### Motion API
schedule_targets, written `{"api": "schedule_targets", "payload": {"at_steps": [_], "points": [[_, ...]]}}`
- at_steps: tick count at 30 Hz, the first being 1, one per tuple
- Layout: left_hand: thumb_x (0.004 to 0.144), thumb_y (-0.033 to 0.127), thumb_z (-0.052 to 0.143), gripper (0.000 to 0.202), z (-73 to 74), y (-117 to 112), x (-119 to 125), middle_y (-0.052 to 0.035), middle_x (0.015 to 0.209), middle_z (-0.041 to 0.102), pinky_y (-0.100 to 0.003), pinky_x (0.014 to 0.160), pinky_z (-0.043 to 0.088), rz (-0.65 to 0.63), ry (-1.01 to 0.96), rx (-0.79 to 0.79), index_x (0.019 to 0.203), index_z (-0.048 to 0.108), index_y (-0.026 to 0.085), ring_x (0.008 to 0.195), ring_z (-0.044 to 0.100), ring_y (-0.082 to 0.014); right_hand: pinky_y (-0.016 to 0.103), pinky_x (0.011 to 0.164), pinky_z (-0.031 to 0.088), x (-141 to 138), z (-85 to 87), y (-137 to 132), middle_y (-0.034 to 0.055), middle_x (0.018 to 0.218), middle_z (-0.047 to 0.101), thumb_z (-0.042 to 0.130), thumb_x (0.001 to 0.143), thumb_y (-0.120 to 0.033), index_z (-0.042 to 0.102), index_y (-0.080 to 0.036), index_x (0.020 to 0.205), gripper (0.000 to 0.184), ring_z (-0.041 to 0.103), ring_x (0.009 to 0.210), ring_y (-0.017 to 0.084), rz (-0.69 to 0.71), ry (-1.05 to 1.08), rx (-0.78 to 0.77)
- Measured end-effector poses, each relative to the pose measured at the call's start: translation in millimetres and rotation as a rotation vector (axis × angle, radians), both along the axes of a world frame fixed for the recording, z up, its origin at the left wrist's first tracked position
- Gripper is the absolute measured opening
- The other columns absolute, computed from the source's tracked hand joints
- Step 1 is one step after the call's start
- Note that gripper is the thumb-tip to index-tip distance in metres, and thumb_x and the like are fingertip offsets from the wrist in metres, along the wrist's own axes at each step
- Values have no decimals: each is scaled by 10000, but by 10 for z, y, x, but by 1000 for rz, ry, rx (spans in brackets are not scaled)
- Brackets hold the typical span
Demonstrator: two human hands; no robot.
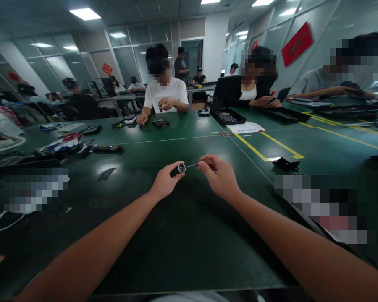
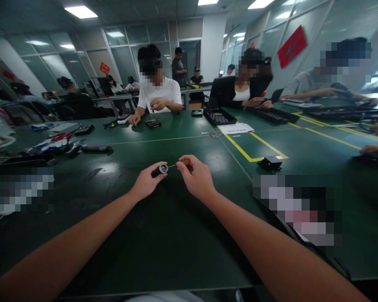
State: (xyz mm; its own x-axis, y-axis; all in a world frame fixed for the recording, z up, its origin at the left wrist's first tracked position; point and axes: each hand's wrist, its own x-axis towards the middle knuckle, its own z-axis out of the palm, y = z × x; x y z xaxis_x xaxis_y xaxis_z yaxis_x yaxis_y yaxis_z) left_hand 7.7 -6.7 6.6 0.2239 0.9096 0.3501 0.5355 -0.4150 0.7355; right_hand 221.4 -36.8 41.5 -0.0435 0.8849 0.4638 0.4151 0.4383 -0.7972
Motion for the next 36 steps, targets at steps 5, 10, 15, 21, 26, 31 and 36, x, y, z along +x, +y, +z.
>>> {"api": "schedule_targets", "payload": {"at_steps": [5,10,15,21,26,31,36], "points": [[856,178,707,429,-4,7,-14,-55,1301,670,-450,1142,398,12,-5,-1,1277,660,246,1240,591,-243,330,700,498,-14,-17,-6,5,764,697,511,954,-358,597,-223,1114,226,676,716,184,88,-12,-31],[842,175,733,436,-17,11,-23,-45,1252,691,-451,1115,412,15,29,13,1263,676,274,1200,602,-246,309,633,453,-6,2,-2,3,699,661,432,997,-460,672,-220,1024,340,638,649,177,52,-51,-30],[832,193,760,431,-40,9,-17,-40,1203,709,-454,1080,426,-35,74,65,1244,688,297,1167,604,-243,323,671,448,-3,37,-1,45,819,737,445,995,-439,722,-210,1020,360,663,730,203,-67,-117,38],[823,193,776,420,-38,4,-11,-36,1168,720,-424,1042,451,-58,82,91,1225,699,286,1127,620,-229,317,662,448,-12,36,-33,41,826,719,467,976,-333,623,-176,1245,348,621,673,183,-14,-128,45],[825,190,775,423,-24,-3,-10,-35,1171,718,-419,1040,449,-54,73,85,1227,698,294,1122,625,-230,310,636,424,-19,51,-64,31,792,693,380,1023,-448,692,-210,1107,401,619,673,181,19,-114,38],[816,172,779,441,-18,-2,-3,-36,1186,716,-425,1065,430,-43,55,59,1235,693,282,1144,616,-230,324,638,412,-18,28,-39,29,773,672,401,1013,-406,639,-199,1200,367,598,649,186,-42,-154,48],[823,178,771,449,-22,-2,-13,-33,1198,714,-436,1072,423,-28,35,45,1251,684,285,1154,610,-235,335,670,422,12,-12,12,30,821,646,413,988,-324,551,-204,1252,321,593,706,195,12,-120,-2]]}}
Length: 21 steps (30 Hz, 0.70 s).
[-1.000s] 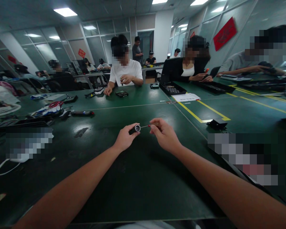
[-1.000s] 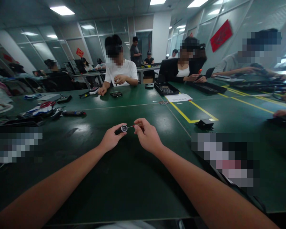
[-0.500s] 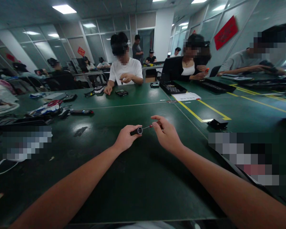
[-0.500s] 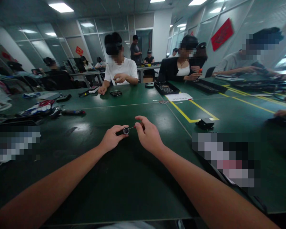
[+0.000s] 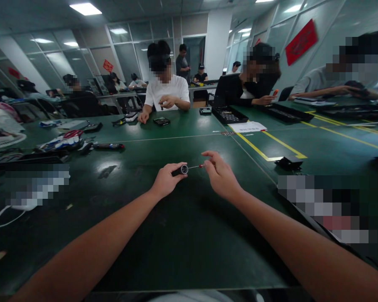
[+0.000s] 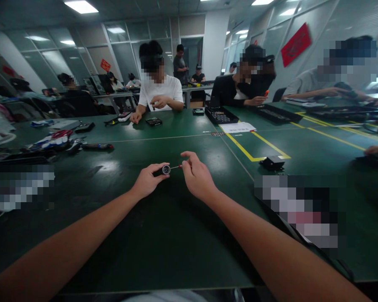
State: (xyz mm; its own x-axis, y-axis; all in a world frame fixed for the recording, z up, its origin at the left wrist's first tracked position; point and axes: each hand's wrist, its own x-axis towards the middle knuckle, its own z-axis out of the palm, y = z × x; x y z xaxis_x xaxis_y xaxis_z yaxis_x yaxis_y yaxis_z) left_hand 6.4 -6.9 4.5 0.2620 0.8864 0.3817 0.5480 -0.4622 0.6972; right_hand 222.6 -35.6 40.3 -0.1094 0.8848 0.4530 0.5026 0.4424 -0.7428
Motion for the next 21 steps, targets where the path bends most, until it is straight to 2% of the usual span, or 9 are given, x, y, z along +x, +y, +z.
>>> {"api": "schedule_targets", "payload": {"at_steps": [3,6,11,14,16,19,21], "points": [[823,180,771,438,13,-10,2,-29,1188,718,-431,1057,435,-5,16,4,1240,689,286,1143,615,-234,338,684,426,3,14,-12,21,808,636,401,999,-366,584,-226,1172,288,595,716,195,35,28,-30],[817,171,775,434,22,-15,13,-34,1181,721,-429,1056,438,-11,27,13,1230,694,277,1138,619,-234,342,673,418,-9,41,-37,23,785,635,350,1020,-446,625,-236,1095,354,594,692,195,6,18,-30],[815,168,774,421,-2,6,10,-41,1187,719,-434,1066,434,-9,18,17,1216,700,271,1146,618,-238,343,658,416,-18,42,-41,12,770,623,409,986,-357,546,-221,1210,296,581,665,194,0,-10,-29],[833,173,753,423,-15,17,-4,-42,1196,713,-431,1063,437,17,-11,8,1240,686,269,1143,621,-237,339,680,440,-18,18,-37,14,805,623,453,959,-331,522,-225,1175,250,597,722,199,54,19,-19],[841,180,743,422,-12,15,-6,-45,1203,710,-431,1061,439,35,-19,4,1249,681,266,1140,623,-239,335,682,444,-20,0,-35,13,804,626,469,963,-375,549,-233,1112,221,600,733,198,67,28,-28],[837,178,745,423,8,-1,3,-45,1208,709,-430,1063,439,40,-11,5,1247,683,267,1146,620,-241,333,656,433,-23,-25,-26,18,774,632,383,1003,-466,602,-235,1015,318,598,701,195,24,44,-61],[832,179,750,421,22,-14,12,-41,1195,714,-431,1060,440,29,7,7,1238,687,271,1145,617,-241,332,641,426,-19,-38,-15,19,769,638,348,1012,-456,613,-236,1020,344,594,679,192,-5,52,-83]]}}
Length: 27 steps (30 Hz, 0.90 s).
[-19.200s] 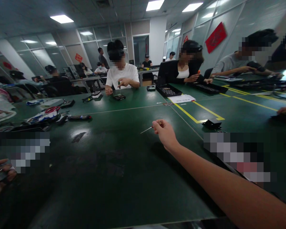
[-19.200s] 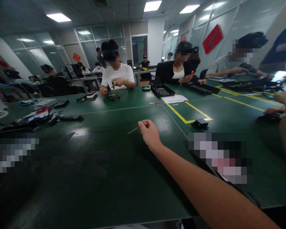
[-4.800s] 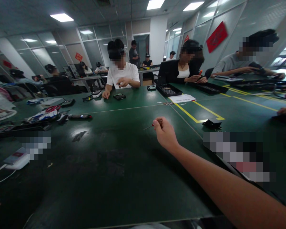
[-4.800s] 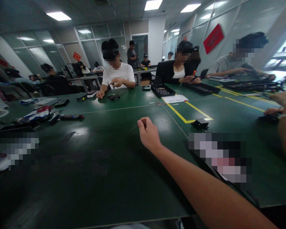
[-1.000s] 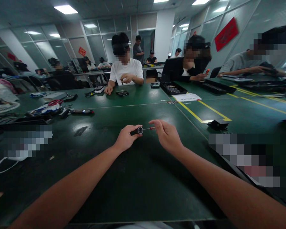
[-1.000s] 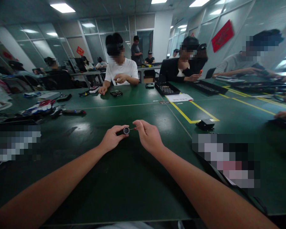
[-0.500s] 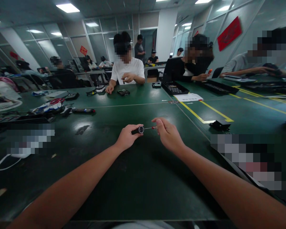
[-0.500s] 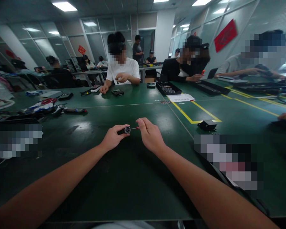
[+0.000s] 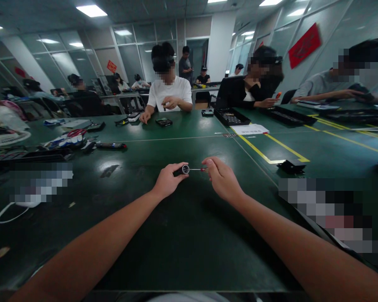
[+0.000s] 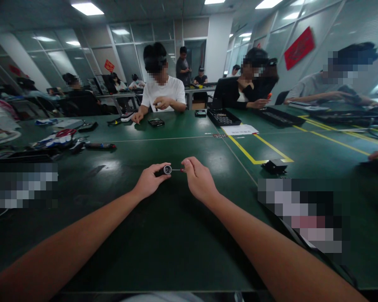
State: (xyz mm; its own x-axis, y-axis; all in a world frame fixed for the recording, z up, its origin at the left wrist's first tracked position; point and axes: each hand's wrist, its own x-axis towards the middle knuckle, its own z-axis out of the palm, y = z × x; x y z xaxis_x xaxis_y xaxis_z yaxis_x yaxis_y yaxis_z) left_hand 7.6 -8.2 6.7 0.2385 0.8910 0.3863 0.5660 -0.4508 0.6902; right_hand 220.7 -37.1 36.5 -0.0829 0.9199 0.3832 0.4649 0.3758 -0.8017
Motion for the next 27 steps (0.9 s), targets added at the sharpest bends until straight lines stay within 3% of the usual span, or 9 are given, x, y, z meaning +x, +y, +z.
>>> {"api": "schedule_targets", "payload": {"at_steps": [4,10,12,15,17,23,27], "points": [[835,184,746,411,11,-8,1,-37,1182,718,-437,1057,439,-5,9,5,1232,688,276,1140,615,-240,330,659,436,7,-13,16,2,787,634,457,967,-386,547,-237,1127,236,590,687,185,15,44,15],[847,193,736,396,46,-42,17,-53,1192,715,-462,1059,435,-3,47,13,1234,684,262,1141,613,-248,334,681,460,-11,-28,73,16,793,627,575,902,-435,581,-220,925,217,575,706,174,4,224,-12],[864,208,722,368,68,-64,38,-51,1202,712,-524,1132,357,-15,104,56,1225,685,272,1162,603,-250,339,677,482,-2,-58,130,17,765,617,566,893,-502,588,-219,882,285,580,692,173,-31,384,-82],[893,219,691,347,87,-80,59,-32,1236,699,-632,1211,127,5,197,119,1229,676,305,1215,570,-251,331,570,484,37,-119,225,-1,688,566,554,871,-561,555,-233,812,332,527,569,157,-76,597,-269],[900,223,680,356,87,-77,62,-32,1247,693,-668,1204,69,34,216,105,1244,668,315,1229,557,-259,318,539,476,65,-154,269,-8,665,541,570,867,-535,545,-237,783,310,504,546,148,-130,628,-265],[880,239,711,366,75,-59,55,-55,1222,696,-696,1180,139,74,191,30,1241,665,283,1200,572,-288,305,560,478,48,-177,243,-9,689,569,575,879,-511,565,-233,820,285,537,592,149,-176,587,-159],[880,230,702,300,80,-61,53,-79,1191,682,-517,1104,403,36,101,74,1176,660,204,1133,607,-258,313,604,487,14,-122,178,-4,732,596,548,900,-496,570,-234,869,264,555,630,154,-184,546,-116]]}}
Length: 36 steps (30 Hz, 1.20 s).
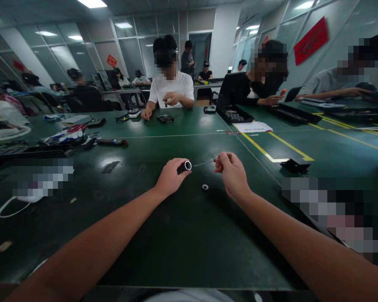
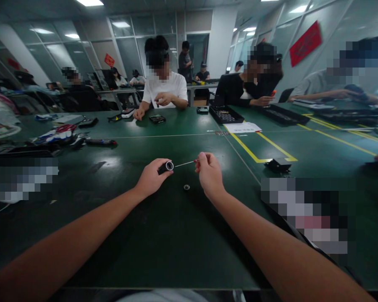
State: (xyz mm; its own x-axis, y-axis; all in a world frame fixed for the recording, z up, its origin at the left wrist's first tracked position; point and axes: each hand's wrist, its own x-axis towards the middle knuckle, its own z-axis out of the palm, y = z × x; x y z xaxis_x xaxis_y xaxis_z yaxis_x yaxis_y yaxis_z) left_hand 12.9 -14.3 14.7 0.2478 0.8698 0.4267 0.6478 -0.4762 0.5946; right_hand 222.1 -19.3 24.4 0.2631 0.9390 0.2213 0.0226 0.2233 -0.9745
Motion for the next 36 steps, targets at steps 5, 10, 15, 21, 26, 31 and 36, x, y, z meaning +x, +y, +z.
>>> {"api": "schedule_targets", "payload": {"at_steps": [5,10,15,21,26,31,36], "points": [[889,243,672,358,89,-56,-3,-79,1208,665,-405,1013,472,-23,-79,2,1238,605,196,1118,616,-240,312,641,484,25,71,-8,-6,762,589,530,915,-477,565,-234,890,246,552,660,149,-52,-32,54],[908,241,571,260,323,-216,91,-53,1056,681,-339,816,497,-186,-43,-152,1164,602,210,919,637,-201,308,637,472,45,75,17,-11,741,590,511,929,-488,558,-236,891,259,560,655,151,-59,-68,85],[857,372,679,170,435,-280,278,-21,880,695,-308,710,464,-385,248,-273,929,684,218,799,647,-199,305,610,449,21,83,9,-18,704,589,516,929,-464,557,-231,871,243,552,624,148,-45,-69,95],[810,425,745,366,289,-148,427,-57,957,730,-307,666,473,-265,445,-284,1139,706,271,824,686,-255,306,611,455,7,91,10,-12,712,601,527,928,-451,569,-225,876,235,558,632,150,-38,-68,100],[777,406,774,237,275,-105,467,-40,875,721,-290,627,468,-299,505,-304,957,731,258,769,681,-242,306,610,457,-4,65,11,-8,718,612,529,924,-473,582,-222,882,260,561,626,152,3,-93,100],[810,354,710,182,253,-160,388,-38,827,697,-304,623,463,-283,416,-258,948,697,237,721,652,-226,312,614,455,-24,80,-20,-9,703,608,527,922,-484,581,-224,883,269,564,618,157,12,-101,92],[821,272,605,170,310,-145,122,-28,860,694,-290,673,481,-204,82,-320,932,723,218,744,622,-181,319,628,458,-16,106,-39,-3,722,611,523,930,-475,588,-217,889,269,568,635,159,33,-112,90]]}}
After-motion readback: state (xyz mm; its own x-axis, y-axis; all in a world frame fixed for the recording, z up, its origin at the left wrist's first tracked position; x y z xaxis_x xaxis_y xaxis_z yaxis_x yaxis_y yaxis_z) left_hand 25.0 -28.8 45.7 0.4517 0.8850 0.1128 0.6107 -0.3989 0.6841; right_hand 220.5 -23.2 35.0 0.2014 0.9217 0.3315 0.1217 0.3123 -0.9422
